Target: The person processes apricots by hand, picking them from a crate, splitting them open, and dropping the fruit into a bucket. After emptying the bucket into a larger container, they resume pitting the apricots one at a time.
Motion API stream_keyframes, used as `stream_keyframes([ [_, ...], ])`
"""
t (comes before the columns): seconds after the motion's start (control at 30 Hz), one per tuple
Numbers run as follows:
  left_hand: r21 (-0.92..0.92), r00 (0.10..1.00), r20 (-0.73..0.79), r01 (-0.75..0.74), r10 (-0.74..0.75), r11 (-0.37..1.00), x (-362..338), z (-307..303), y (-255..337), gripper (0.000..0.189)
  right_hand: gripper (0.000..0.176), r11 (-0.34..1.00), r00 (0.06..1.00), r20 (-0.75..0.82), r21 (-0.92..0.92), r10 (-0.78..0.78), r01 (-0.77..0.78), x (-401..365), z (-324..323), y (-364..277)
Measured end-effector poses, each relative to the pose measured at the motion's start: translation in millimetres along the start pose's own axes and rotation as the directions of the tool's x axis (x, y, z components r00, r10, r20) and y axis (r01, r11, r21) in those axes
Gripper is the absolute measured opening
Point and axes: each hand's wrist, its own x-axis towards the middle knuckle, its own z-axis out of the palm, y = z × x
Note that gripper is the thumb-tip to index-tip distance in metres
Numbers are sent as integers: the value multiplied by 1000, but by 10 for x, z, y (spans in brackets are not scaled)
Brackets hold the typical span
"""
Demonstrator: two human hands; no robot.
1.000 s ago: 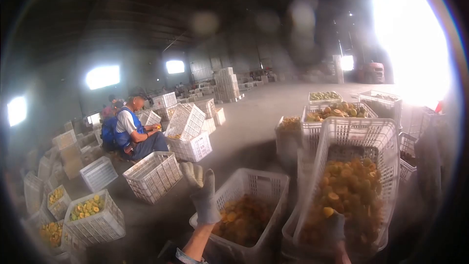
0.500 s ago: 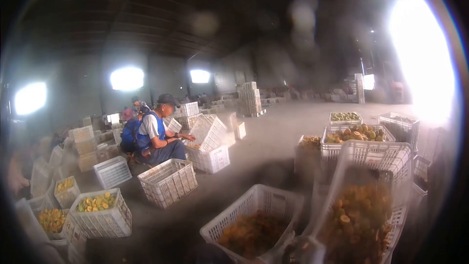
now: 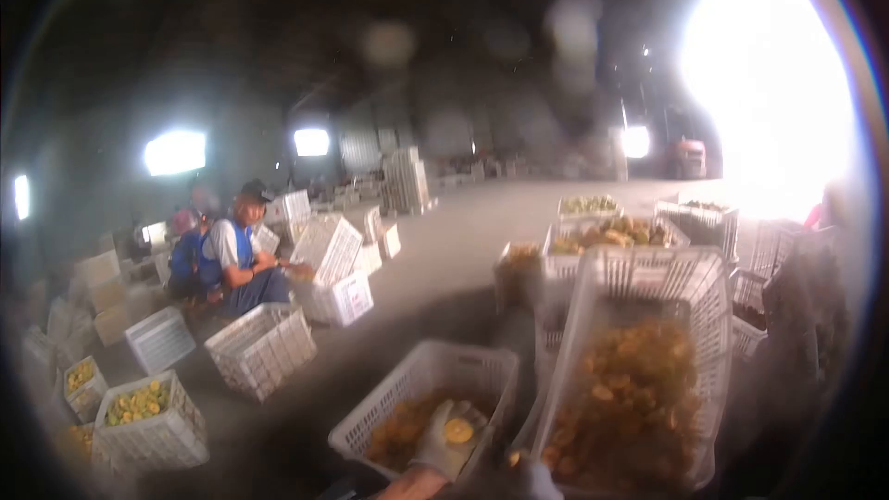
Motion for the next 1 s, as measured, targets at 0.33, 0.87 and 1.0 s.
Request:
stream_keyframes([
  [0.33, 443, 904, -60, -356, 424, 823, -326, 529, 41, 35, 30, 704, 961, -215, -710, -173, -32, -275, 879, -1359],
  [0.87, 527, 972, -80, -148, 222, 837, -362, 448, -330, 39, 25, 663, 937, -331, -728, -114, -176, -362, 1096, -1312],
  [1.0, 514, 966, -127, -130, 225, 848, -292, 314, -298, 39, 22, 633, 930, -362, -734, -59, -245, -362, 1142, -1344],
])
